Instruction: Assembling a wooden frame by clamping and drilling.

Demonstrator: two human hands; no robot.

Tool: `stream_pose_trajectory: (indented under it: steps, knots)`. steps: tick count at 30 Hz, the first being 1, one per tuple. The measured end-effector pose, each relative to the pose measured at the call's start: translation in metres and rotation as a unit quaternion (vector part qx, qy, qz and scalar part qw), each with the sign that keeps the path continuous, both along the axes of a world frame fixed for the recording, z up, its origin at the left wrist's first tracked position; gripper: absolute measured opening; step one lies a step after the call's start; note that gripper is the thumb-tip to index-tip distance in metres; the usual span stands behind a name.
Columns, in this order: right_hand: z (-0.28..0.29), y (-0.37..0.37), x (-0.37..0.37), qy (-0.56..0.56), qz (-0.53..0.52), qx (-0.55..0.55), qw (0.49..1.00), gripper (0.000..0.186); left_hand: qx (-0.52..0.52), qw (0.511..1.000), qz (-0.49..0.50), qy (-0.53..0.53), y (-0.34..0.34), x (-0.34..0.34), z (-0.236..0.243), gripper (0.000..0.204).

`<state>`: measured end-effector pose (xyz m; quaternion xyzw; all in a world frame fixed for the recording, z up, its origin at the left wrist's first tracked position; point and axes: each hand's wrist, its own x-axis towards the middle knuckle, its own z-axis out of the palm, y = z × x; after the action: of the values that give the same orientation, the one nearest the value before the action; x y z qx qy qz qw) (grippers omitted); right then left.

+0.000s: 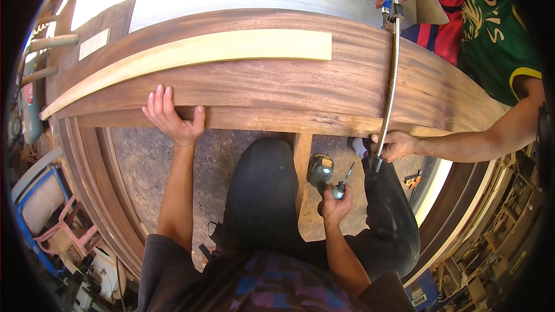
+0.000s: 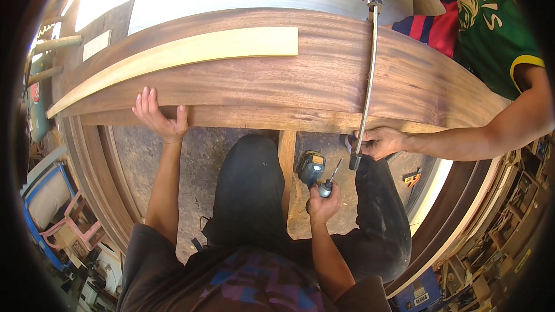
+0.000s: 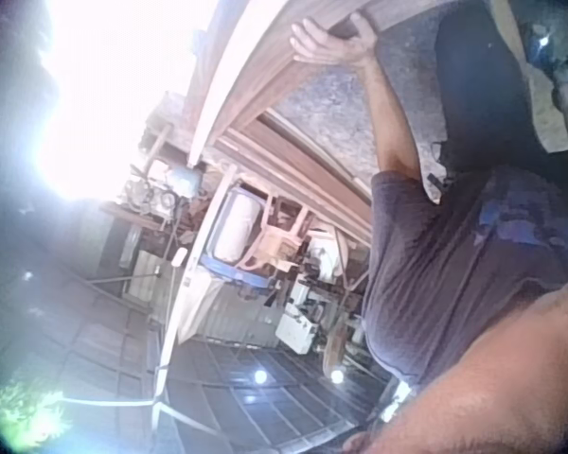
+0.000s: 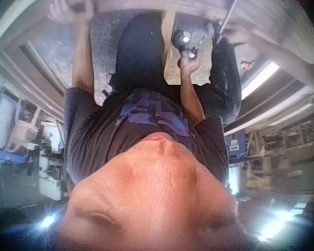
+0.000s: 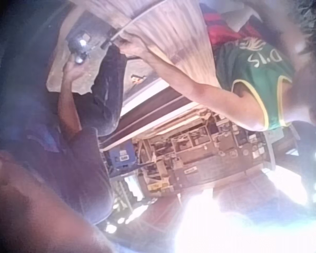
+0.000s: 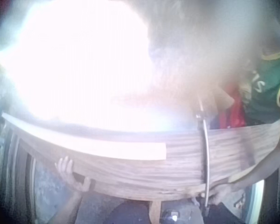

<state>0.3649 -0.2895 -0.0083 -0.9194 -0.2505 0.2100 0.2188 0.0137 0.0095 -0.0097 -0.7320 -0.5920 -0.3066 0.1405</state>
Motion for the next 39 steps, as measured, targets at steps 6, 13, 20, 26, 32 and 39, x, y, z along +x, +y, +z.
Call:
stream_pose_trajectory:
  steps: [6,13,20,26,32,39]
  knots:
    - [0.007,0.005,-0.003,0.012,-0.010,0.013,1.000,0.046,0.003,1.000,-0.003,-0.001,-0.001,0.000,0.002,0.077]
    - [0.005,-0.003,-0.005,0.003,0.006,0.021,1.000,0.046,0.006,1.000,-0.001,-0.016,-0.004,-0.004,-0.001,0.076]
    - [0.000,-0.007,-0.002,0.001,0.006,0.034,0.999,0.050,0.028,0.999,-0.001,-0.040,-0.003,0.002,0.000,0.073]
    - [0.010,0.002,-0.012,0.003,-0.033,0.055,0.998,0.043,0.050,0.999,0.020,-0.004,-0.001,-0.003,0.004,0.074]
    - [0.026,0.005,-0.022,0.015,-0.030,-0.003,0.999,0.047,0.062,0.998,0.004,0.008,-0.011,0.008,0.013,0.073]
    - [0.035,-0.021,-0.001,0.052,-0.025,0.024,0.998,0.049,-0.048,0.998,-0.018,0.046,-0.033,0.000,0.048,0.079]
